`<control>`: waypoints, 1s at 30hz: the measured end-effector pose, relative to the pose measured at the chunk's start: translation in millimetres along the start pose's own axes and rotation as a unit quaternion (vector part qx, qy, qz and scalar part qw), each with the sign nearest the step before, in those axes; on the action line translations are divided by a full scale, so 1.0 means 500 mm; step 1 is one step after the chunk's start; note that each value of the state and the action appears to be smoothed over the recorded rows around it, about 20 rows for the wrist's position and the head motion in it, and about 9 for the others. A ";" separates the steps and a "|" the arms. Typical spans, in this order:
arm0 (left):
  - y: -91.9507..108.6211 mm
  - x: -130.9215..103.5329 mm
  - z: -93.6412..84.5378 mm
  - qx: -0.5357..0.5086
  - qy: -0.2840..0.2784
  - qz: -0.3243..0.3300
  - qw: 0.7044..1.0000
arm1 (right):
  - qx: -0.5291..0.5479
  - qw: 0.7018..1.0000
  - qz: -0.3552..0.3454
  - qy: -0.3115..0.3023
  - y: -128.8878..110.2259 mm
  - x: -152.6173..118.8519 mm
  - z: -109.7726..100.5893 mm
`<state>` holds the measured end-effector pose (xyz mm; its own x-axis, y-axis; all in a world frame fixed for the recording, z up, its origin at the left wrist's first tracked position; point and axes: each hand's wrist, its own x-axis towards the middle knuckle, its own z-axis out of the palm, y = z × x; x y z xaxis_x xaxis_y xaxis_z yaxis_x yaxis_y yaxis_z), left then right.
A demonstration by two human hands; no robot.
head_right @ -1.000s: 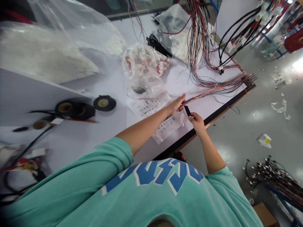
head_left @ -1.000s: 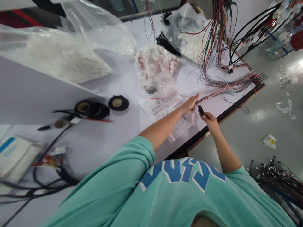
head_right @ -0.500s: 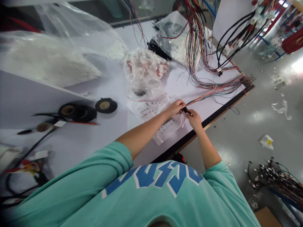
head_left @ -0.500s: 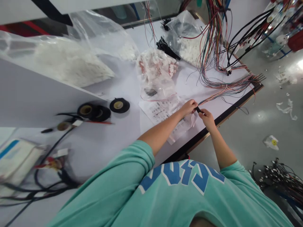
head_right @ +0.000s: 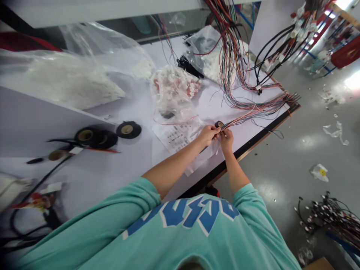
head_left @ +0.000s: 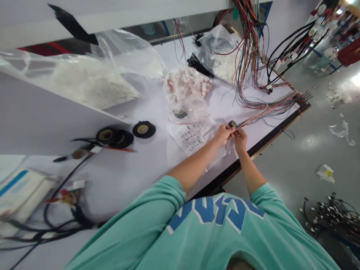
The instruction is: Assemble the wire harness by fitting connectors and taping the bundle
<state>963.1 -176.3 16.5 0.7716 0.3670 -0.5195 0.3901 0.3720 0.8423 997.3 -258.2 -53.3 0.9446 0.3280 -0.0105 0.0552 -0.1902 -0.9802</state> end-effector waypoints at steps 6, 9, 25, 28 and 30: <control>0.014 0.015 -0.013 0.011 -0.048 -0.043 0.998 | 0.069 0.995 0.015 -0.063 0.013 0.019 0.003; 0.012 0.018 -0.015 0.028 -0.023 -0.006 0.999 | 0.079 0.995 0.006 -0.068 0.000 0.020 -0.026; 0.027 0.006 -0.017 0.206 0.002 0.089 0.974 | 0.045 0.985 0.013 -0.163 -0.050 -0.007 -0.075; 0.024 0.002 -0.006 0.269 0.032 0.118 0.955 | 0.043 0.982 0.022 -0.182 -0.037 0.011 -0.060; 0.024 -0.003 -0.001 0.321 0.034 0.140 0.936 | 0.026 0.982 0.011 -0.184 -0.037 0.022 -0.056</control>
<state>966.4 -171.8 27.5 0.8632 0.4354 -0.2554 0.4160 -0.3270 0.8486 1015.8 -277.2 -29.8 0.7634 0.6391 -0.0940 0.0094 -0.1565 -0.9876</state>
